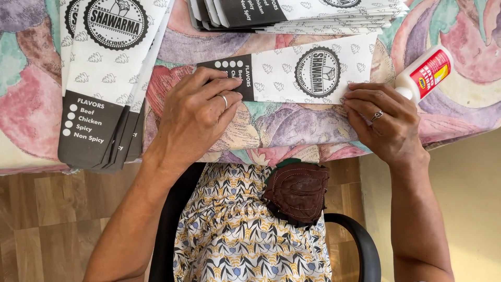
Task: The person repeatedly applies glue to the edge of a printed paper wrapper, folds it over, and presses it flat to form a sealed wrapper. They handle multiple wrappers one at a time, stacking completed units on the table.
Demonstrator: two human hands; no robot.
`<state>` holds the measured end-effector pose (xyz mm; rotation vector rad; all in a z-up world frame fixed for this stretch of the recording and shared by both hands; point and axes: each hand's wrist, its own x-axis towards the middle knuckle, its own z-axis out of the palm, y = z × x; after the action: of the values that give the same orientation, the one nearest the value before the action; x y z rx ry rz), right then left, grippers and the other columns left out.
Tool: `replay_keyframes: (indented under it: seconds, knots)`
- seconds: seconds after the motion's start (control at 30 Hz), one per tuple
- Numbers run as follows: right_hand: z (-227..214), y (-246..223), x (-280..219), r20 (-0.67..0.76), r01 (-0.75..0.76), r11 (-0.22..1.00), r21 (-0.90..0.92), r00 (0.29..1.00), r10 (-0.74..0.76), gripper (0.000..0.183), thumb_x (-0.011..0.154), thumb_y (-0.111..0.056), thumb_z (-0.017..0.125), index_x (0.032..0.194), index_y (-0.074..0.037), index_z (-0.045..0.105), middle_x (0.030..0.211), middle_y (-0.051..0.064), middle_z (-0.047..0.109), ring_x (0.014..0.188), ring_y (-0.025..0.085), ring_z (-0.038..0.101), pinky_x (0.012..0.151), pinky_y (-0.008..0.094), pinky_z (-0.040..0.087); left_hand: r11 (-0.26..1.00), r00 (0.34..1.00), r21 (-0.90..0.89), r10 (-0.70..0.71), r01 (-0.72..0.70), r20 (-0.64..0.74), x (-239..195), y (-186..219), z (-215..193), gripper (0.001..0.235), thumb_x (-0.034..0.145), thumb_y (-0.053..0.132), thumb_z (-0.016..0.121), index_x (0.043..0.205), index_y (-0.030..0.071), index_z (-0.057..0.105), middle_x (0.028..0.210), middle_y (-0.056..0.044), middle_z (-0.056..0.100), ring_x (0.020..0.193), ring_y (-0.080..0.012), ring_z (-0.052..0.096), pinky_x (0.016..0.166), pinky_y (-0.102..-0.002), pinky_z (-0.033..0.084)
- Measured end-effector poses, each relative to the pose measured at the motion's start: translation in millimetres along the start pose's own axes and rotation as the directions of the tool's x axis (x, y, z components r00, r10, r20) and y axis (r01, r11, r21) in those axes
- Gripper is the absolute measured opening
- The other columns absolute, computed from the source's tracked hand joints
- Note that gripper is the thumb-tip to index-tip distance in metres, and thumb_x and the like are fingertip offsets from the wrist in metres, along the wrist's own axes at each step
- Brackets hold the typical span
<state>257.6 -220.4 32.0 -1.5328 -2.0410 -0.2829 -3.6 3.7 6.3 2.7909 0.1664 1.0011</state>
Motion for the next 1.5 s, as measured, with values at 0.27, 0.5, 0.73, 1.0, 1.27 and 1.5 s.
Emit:
replay_keyframes:
  seconds: [0.27, 0.5, 0.73, 1.0, 1.27, 1.5]
  knots:
    - [0, 15, -3, 0.094, -0.088, 0.996, -0.024, 0.991, 0.09, 0.01, 0.097, 0.01, 0.078, 0.091, 0.005, 0.072, 0.098, 0.02, 0.073, 0.092, 0.034, 0.069, 0.085, 0.045, 0.057, 0.991, 0.991, 0.128, -0.044, 0.028, 0.123, -1, 14, 3, 0.026, 0.103, 0.033, 0.059, 0.113, 0.012, 0.07, 0.113, -0.011, 0.07, 0.107, -0.0271, 0.06, 0.073, -0.039, 0.06]
    - [12, 16, 40, 0.195, -0.069, 0.996, 0.061, 0.979, 0.056, 0.037, 0.106, -0.016, 0.067, 0.138, 0.001, 0.06, 0.151, 0.026, 0.051, 0.143, 0.047, 0.046, 0.117, 0.062, 0.048, 0.988, 0.975, 0.153, -0.039, 0.005, 0.219, -5, 23, 4, 0.047, 0.105, 0.054, 0.052, 0.131, 0.021, 0.072, 0.124, -0.017, 0.059, 0.118, -0.0379, 0.056, 0.1, -0.062, 0.052]
    - [-2, 27, 30, 0.586, -0.398, 0.898, -0.189, 0.688, 0.428, 0.089, 0.1, -0.06, 0.032, 0.165, -0.009, -0.001, 0.173, 0.014, -0.003, 0.157, 0.028, -0.01, 0.126, 0.048, -0.008, 0.989, 0.983, 0.151, -0.034, 0.007, 0.179, -11, 22, 10, 0.039, 0.098, 0.04, 0.076, 0.131, 0.02, 0.074, 0.126, -0.015, 0.063, 0.121, -0.0358, 0.057, 0.107, -0.057, 0.05]
    - [-2, 34, 25, 0.556, -0.429, 0.857, -0.286, 0.654, 0.513, 0.101, 0.092, -0.068, 0.037, 0.165, -0.01, -0.002, 0.174, 0.013, -0.003, 0.158, 0.034, -0.01, 0.124, 0.054, -0.01, 0.947, 0.953, -0.112, -0.303, 0.3, -0.016, 54, 76, 51, 0.016, 0.094, 0.002, 0.072, 0.1, -0.012, 0.067, 0.116, -0.023, 0.058, 0.119, -0.0396, 0.057, 0.102, -0.046, 0.059]
    - [0, 35, 22, 0.572, -0.45, 0.839, -0.306, 0.618, 0.539, 0.1, 0.089, -0.07, 0.032, 0.164, -0.02, -0.01, 0.174, 0.01, -0.008, 0.158, 0.029, -0.016, 0.125, 0.049, -0.015, 0.72, 0.617, 0.453, -0.69, 0.526, 0.379, 54, 76, 41, 0.087, 0.105, 0.066, 0.024, 0.159, 0.0, 0.006, 0.168, -0.02, 0.0, 0.156, -0.0334, 0.0, 0.129, -0.054, 0.002]
    - [-6, 31, 26, 0.608, -0.476, 0.834, -0.28, 0.584, 0.538, 0.095, 0.093, -0.066, 0.026, 0.161, -0.017, -0.018, 0.172, 0.011, -0.019, 0.157, 0.025, -0.024, 0.124, 0.044, -0.021, 0.707, 0.625, 0.444, -0.702, 0.551, 0.342, 13, 43, 15, 0.085, 0.108, 0.059, 0.022, 0.161, -0.004, 0.002, 0.168, -0.025, -0.005, 0.156, -0.0381, -0.007, 0.126, -0.051, -0.006]
